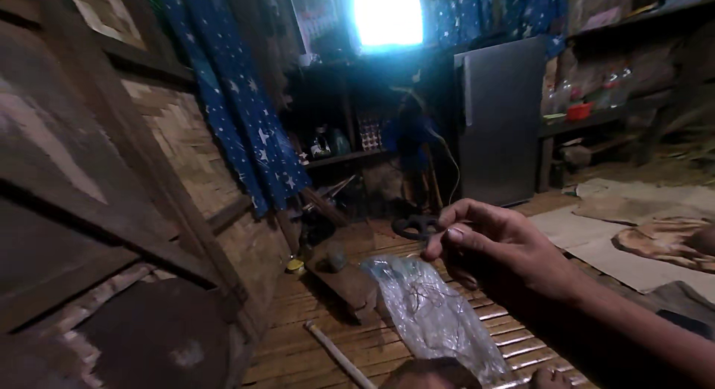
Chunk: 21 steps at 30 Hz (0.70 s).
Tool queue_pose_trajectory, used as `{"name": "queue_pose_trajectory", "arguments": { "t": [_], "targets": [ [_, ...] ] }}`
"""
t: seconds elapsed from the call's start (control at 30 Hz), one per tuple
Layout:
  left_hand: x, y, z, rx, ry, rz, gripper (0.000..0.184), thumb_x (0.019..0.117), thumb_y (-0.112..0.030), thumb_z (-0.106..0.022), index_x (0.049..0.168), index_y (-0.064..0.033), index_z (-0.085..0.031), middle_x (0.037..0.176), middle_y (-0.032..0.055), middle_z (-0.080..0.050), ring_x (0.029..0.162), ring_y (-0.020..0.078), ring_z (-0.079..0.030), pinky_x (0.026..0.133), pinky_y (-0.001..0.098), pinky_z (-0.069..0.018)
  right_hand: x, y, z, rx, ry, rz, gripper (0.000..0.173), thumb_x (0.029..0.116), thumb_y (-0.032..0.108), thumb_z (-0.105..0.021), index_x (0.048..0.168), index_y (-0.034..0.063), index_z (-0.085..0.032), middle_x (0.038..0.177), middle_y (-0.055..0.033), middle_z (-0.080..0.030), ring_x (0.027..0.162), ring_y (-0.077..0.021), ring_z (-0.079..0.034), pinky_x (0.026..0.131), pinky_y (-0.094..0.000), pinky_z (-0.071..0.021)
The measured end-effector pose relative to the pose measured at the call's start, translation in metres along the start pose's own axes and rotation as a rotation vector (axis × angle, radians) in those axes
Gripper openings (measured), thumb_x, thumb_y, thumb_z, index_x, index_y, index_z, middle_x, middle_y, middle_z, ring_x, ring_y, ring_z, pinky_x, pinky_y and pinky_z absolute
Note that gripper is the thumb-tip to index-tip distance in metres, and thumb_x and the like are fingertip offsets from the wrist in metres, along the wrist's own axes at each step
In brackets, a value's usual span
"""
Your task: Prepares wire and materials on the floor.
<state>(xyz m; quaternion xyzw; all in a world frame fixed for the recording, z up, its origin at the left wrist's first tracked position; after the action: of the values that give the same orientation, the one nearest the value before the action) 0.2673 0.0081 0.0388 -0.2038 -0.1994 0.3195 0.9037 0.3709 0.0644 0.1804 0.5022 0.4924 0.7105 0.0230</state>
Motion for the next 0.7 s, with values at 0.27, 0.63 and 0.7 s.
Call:
{"name": "queue_pose_trajectory", "arguments": {
  "t": [0.27,0.63,0.7],
  "targets": [
    [-0.028,-0.035,0.122,0.062,-0.769,-0.137,0.031,0.1016,-0.026,-0.063,0.117,0.0012,-0.066,0.092,0.0017,-0.069,0.07,-0.0038,-0.06,0.06,0.0112,-0.0501,-0.008,-0.013,-0.015,-0.071,0.005,-0.11,0.014,0.1045,0.014,-0.057,0.098,0.006,-0.067,0.08,0.0003,-0.07,0.061,-0.0007,-0.058,0.054,-0.0148,-0.0463],
    [-0.067,-0.058,0.159,-0.014,-1.013,-0.116,0.019,0.1032,-0.022,-0.061,0.106,-0.0066,-0.073,0.084,-0.0079,-0.069,0.067,-0.005,-0.061,0.056,0.0112,-0.0521,-0.018,-0.026,-0.056,-0.271,0.151,-0.095,0.013,0.1037,0.017,-0.06,0.097,0.0067,-0.064,0.076,0.0048,-0.067,0.063,0.0014,-0.062,0.056,-0.0131,-0.0508],
    [-0.07,-0.06,0.161,-0.01,-1.024,-0.123,0.02,0.103,-0.024,-0.062,0.106,-0.0082,-0.073,0.084,-0.0081,-0.068,0.066,-0.0046,-0.061,0.055,0.0115,-0.0522,-0.019,-0.023,-0.059,-0.269,0.169,-0.087,0.013,0.1037,0.017,-0.061,0.097,0.0065,-0.063,0.077,0.0047,-0.067,0.064,0.0013,-0.062,0.057,-0.0132,-0.0517]
  ]
}}
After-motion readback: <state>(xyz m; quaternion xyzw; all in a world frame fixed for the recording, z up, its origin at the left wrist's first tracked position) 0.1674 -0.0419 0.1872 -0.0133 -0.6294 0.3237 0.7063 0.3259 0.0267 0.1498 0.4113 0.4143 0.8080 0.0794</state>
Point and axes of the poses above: each hand's wrist, its own x-axis towards the middle knuckle, its own z-axis out of the back of the hand, y = z × x, the point moved 8 cm from there along x, towards the middle knuckle
